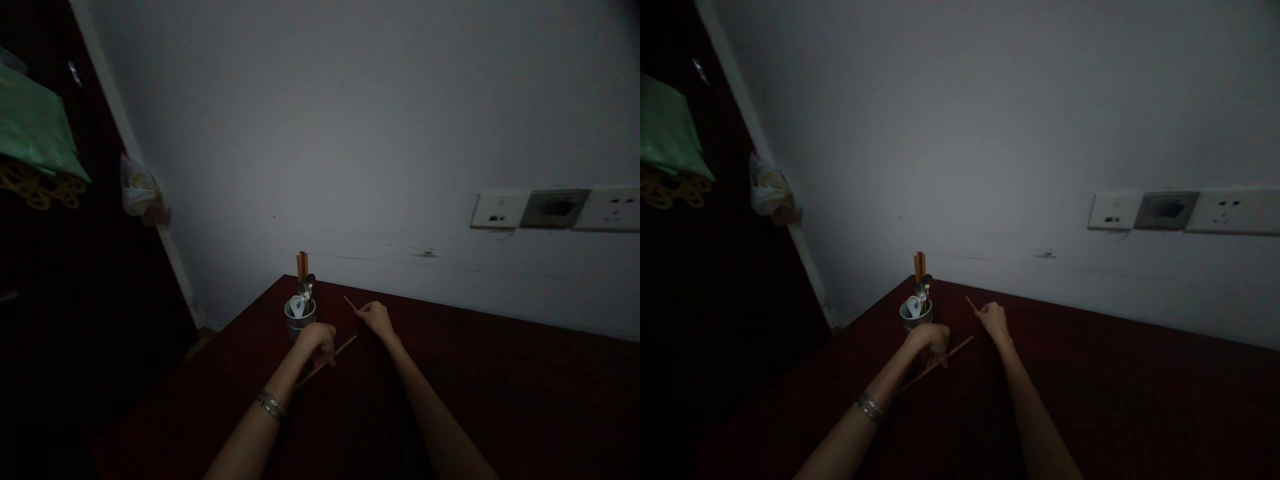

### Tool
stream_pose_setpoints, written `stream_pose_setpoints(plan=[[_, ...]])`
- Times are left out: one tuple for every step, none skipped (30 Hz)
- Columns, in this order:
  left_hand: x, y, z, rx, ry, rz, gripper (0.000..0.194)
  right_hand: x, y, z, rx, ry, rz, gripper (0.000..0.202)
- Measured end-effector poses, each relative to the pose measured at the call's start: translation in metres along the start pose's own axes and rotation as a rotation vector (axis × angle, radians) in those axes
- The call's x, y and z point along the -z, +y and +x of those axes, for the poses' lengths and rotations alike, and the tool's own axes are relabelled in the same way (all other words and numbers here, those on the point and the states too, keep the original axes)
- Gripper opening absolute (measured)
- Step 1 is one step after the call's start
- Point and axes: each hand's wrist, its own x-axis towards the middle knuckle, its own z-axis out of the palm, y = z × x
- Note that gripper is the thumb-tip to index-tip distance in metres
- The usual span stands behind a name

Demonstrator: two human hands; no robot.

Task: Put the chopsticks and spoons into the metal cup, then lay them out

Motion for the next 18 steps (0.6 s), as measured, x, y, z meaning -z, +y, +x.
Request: stream_pose_setpoints(plan=[[0.000,0.000,0.000,0.002,0.008,0.016,0.028,-0.002,0.000,0.000,0.011,-0.006,-0.007,0.016],[0.000,0.000,0.000,0.000,0.017,0.029,0.027,-0.004,0.000,0.000,0.021,-0.013,-0.014,0.016],[-0.001,0.001,0.000,-0.003,0.027,0.039,0.027,-0.006,0.000,-0.001,0.029,-0.017,-0.024,0.016],[-0.001,0.001,-0.001,-0.006,0.037,0.045,0.026,-0.008,-0.001,-0.001,0.033,-0.016,-0.040,0.016],[-0.001,0.002,-0.002,-0.006,0.045,0.050,0.026,-0.009,-0.002,-0.003,0.039,-0.013,-0.059,0.015],[-0.002,0.003,-0.002,-0.002,0.049,0.050,0.025,-0.010,-0.002,-0.004,0.048,-0.008,-0.081,0.015],[-0.002,0.004,-0.003,0.007,0.051,0.048,0.024,-0.011,-0.003,-0.006,0.057,-0.003,-0.104,0.015],[-0.002,0.005,-0.003,0.018,0.052,0.048,0.023,-0.011,-0.004,-0.007,0.069,0.001,-0.125,0.015],[-0.003,0.006,-0.004,0.029,0.054,0.053,0.022,-0.011,-0.005,-0.009,0.080,0.004,-0.143,0.015],[-0.003,0.007,-0.004,0.038,0.057,0.061,0.022,-0.011,-0.006,-0.010,0.090,0.004,-0.158,0.015],[-0.004,0.008,-0.004,0.041,0.061,0.069,0.022,-0.011,-0.007,-0.012,0.097,0.003,-0.169,0.015],[-0.004,0.009,-0.005,0.038,0.067,0.075,0.022,-0.011,-0.007,-0.013,0.101,0.004,-0.176,0.015],[-0.004,0.009,-0.006,0.031,0.076,0.077,0.023,-0.010,-0.007,-0.013,0.109,0.007,-0.181,0.015],[-0.004,0.010,-0.006,0.020,0.093,0.076,0.024,-0.010,-0.008,-0.014,0.120,0.011,-0.183,0.015],[-0.004,0.011,-0.007,0.009,0.113,0.074,0.024,-0.010,-0.008,-0.014,0.129,0.014,-0.185,0.015],[-0.004,0.011,-0.008,0.002,0.133,0.076,0.025,-0.009,-0.008,-0.014,0.139,0.017,-0.187,0.015],[-0.004,0.012,-0.008,-0.004,0.149,0.080,0.025,-0.009,-0.007,-0.014,0.146,0.018,-0.189,0.015],[-0.005,0.012,-0.008,-0.006,0.156,0.087,0.025,-0.009,-0.007,-0.014,0.150,0.019,-0.191,0.016]])
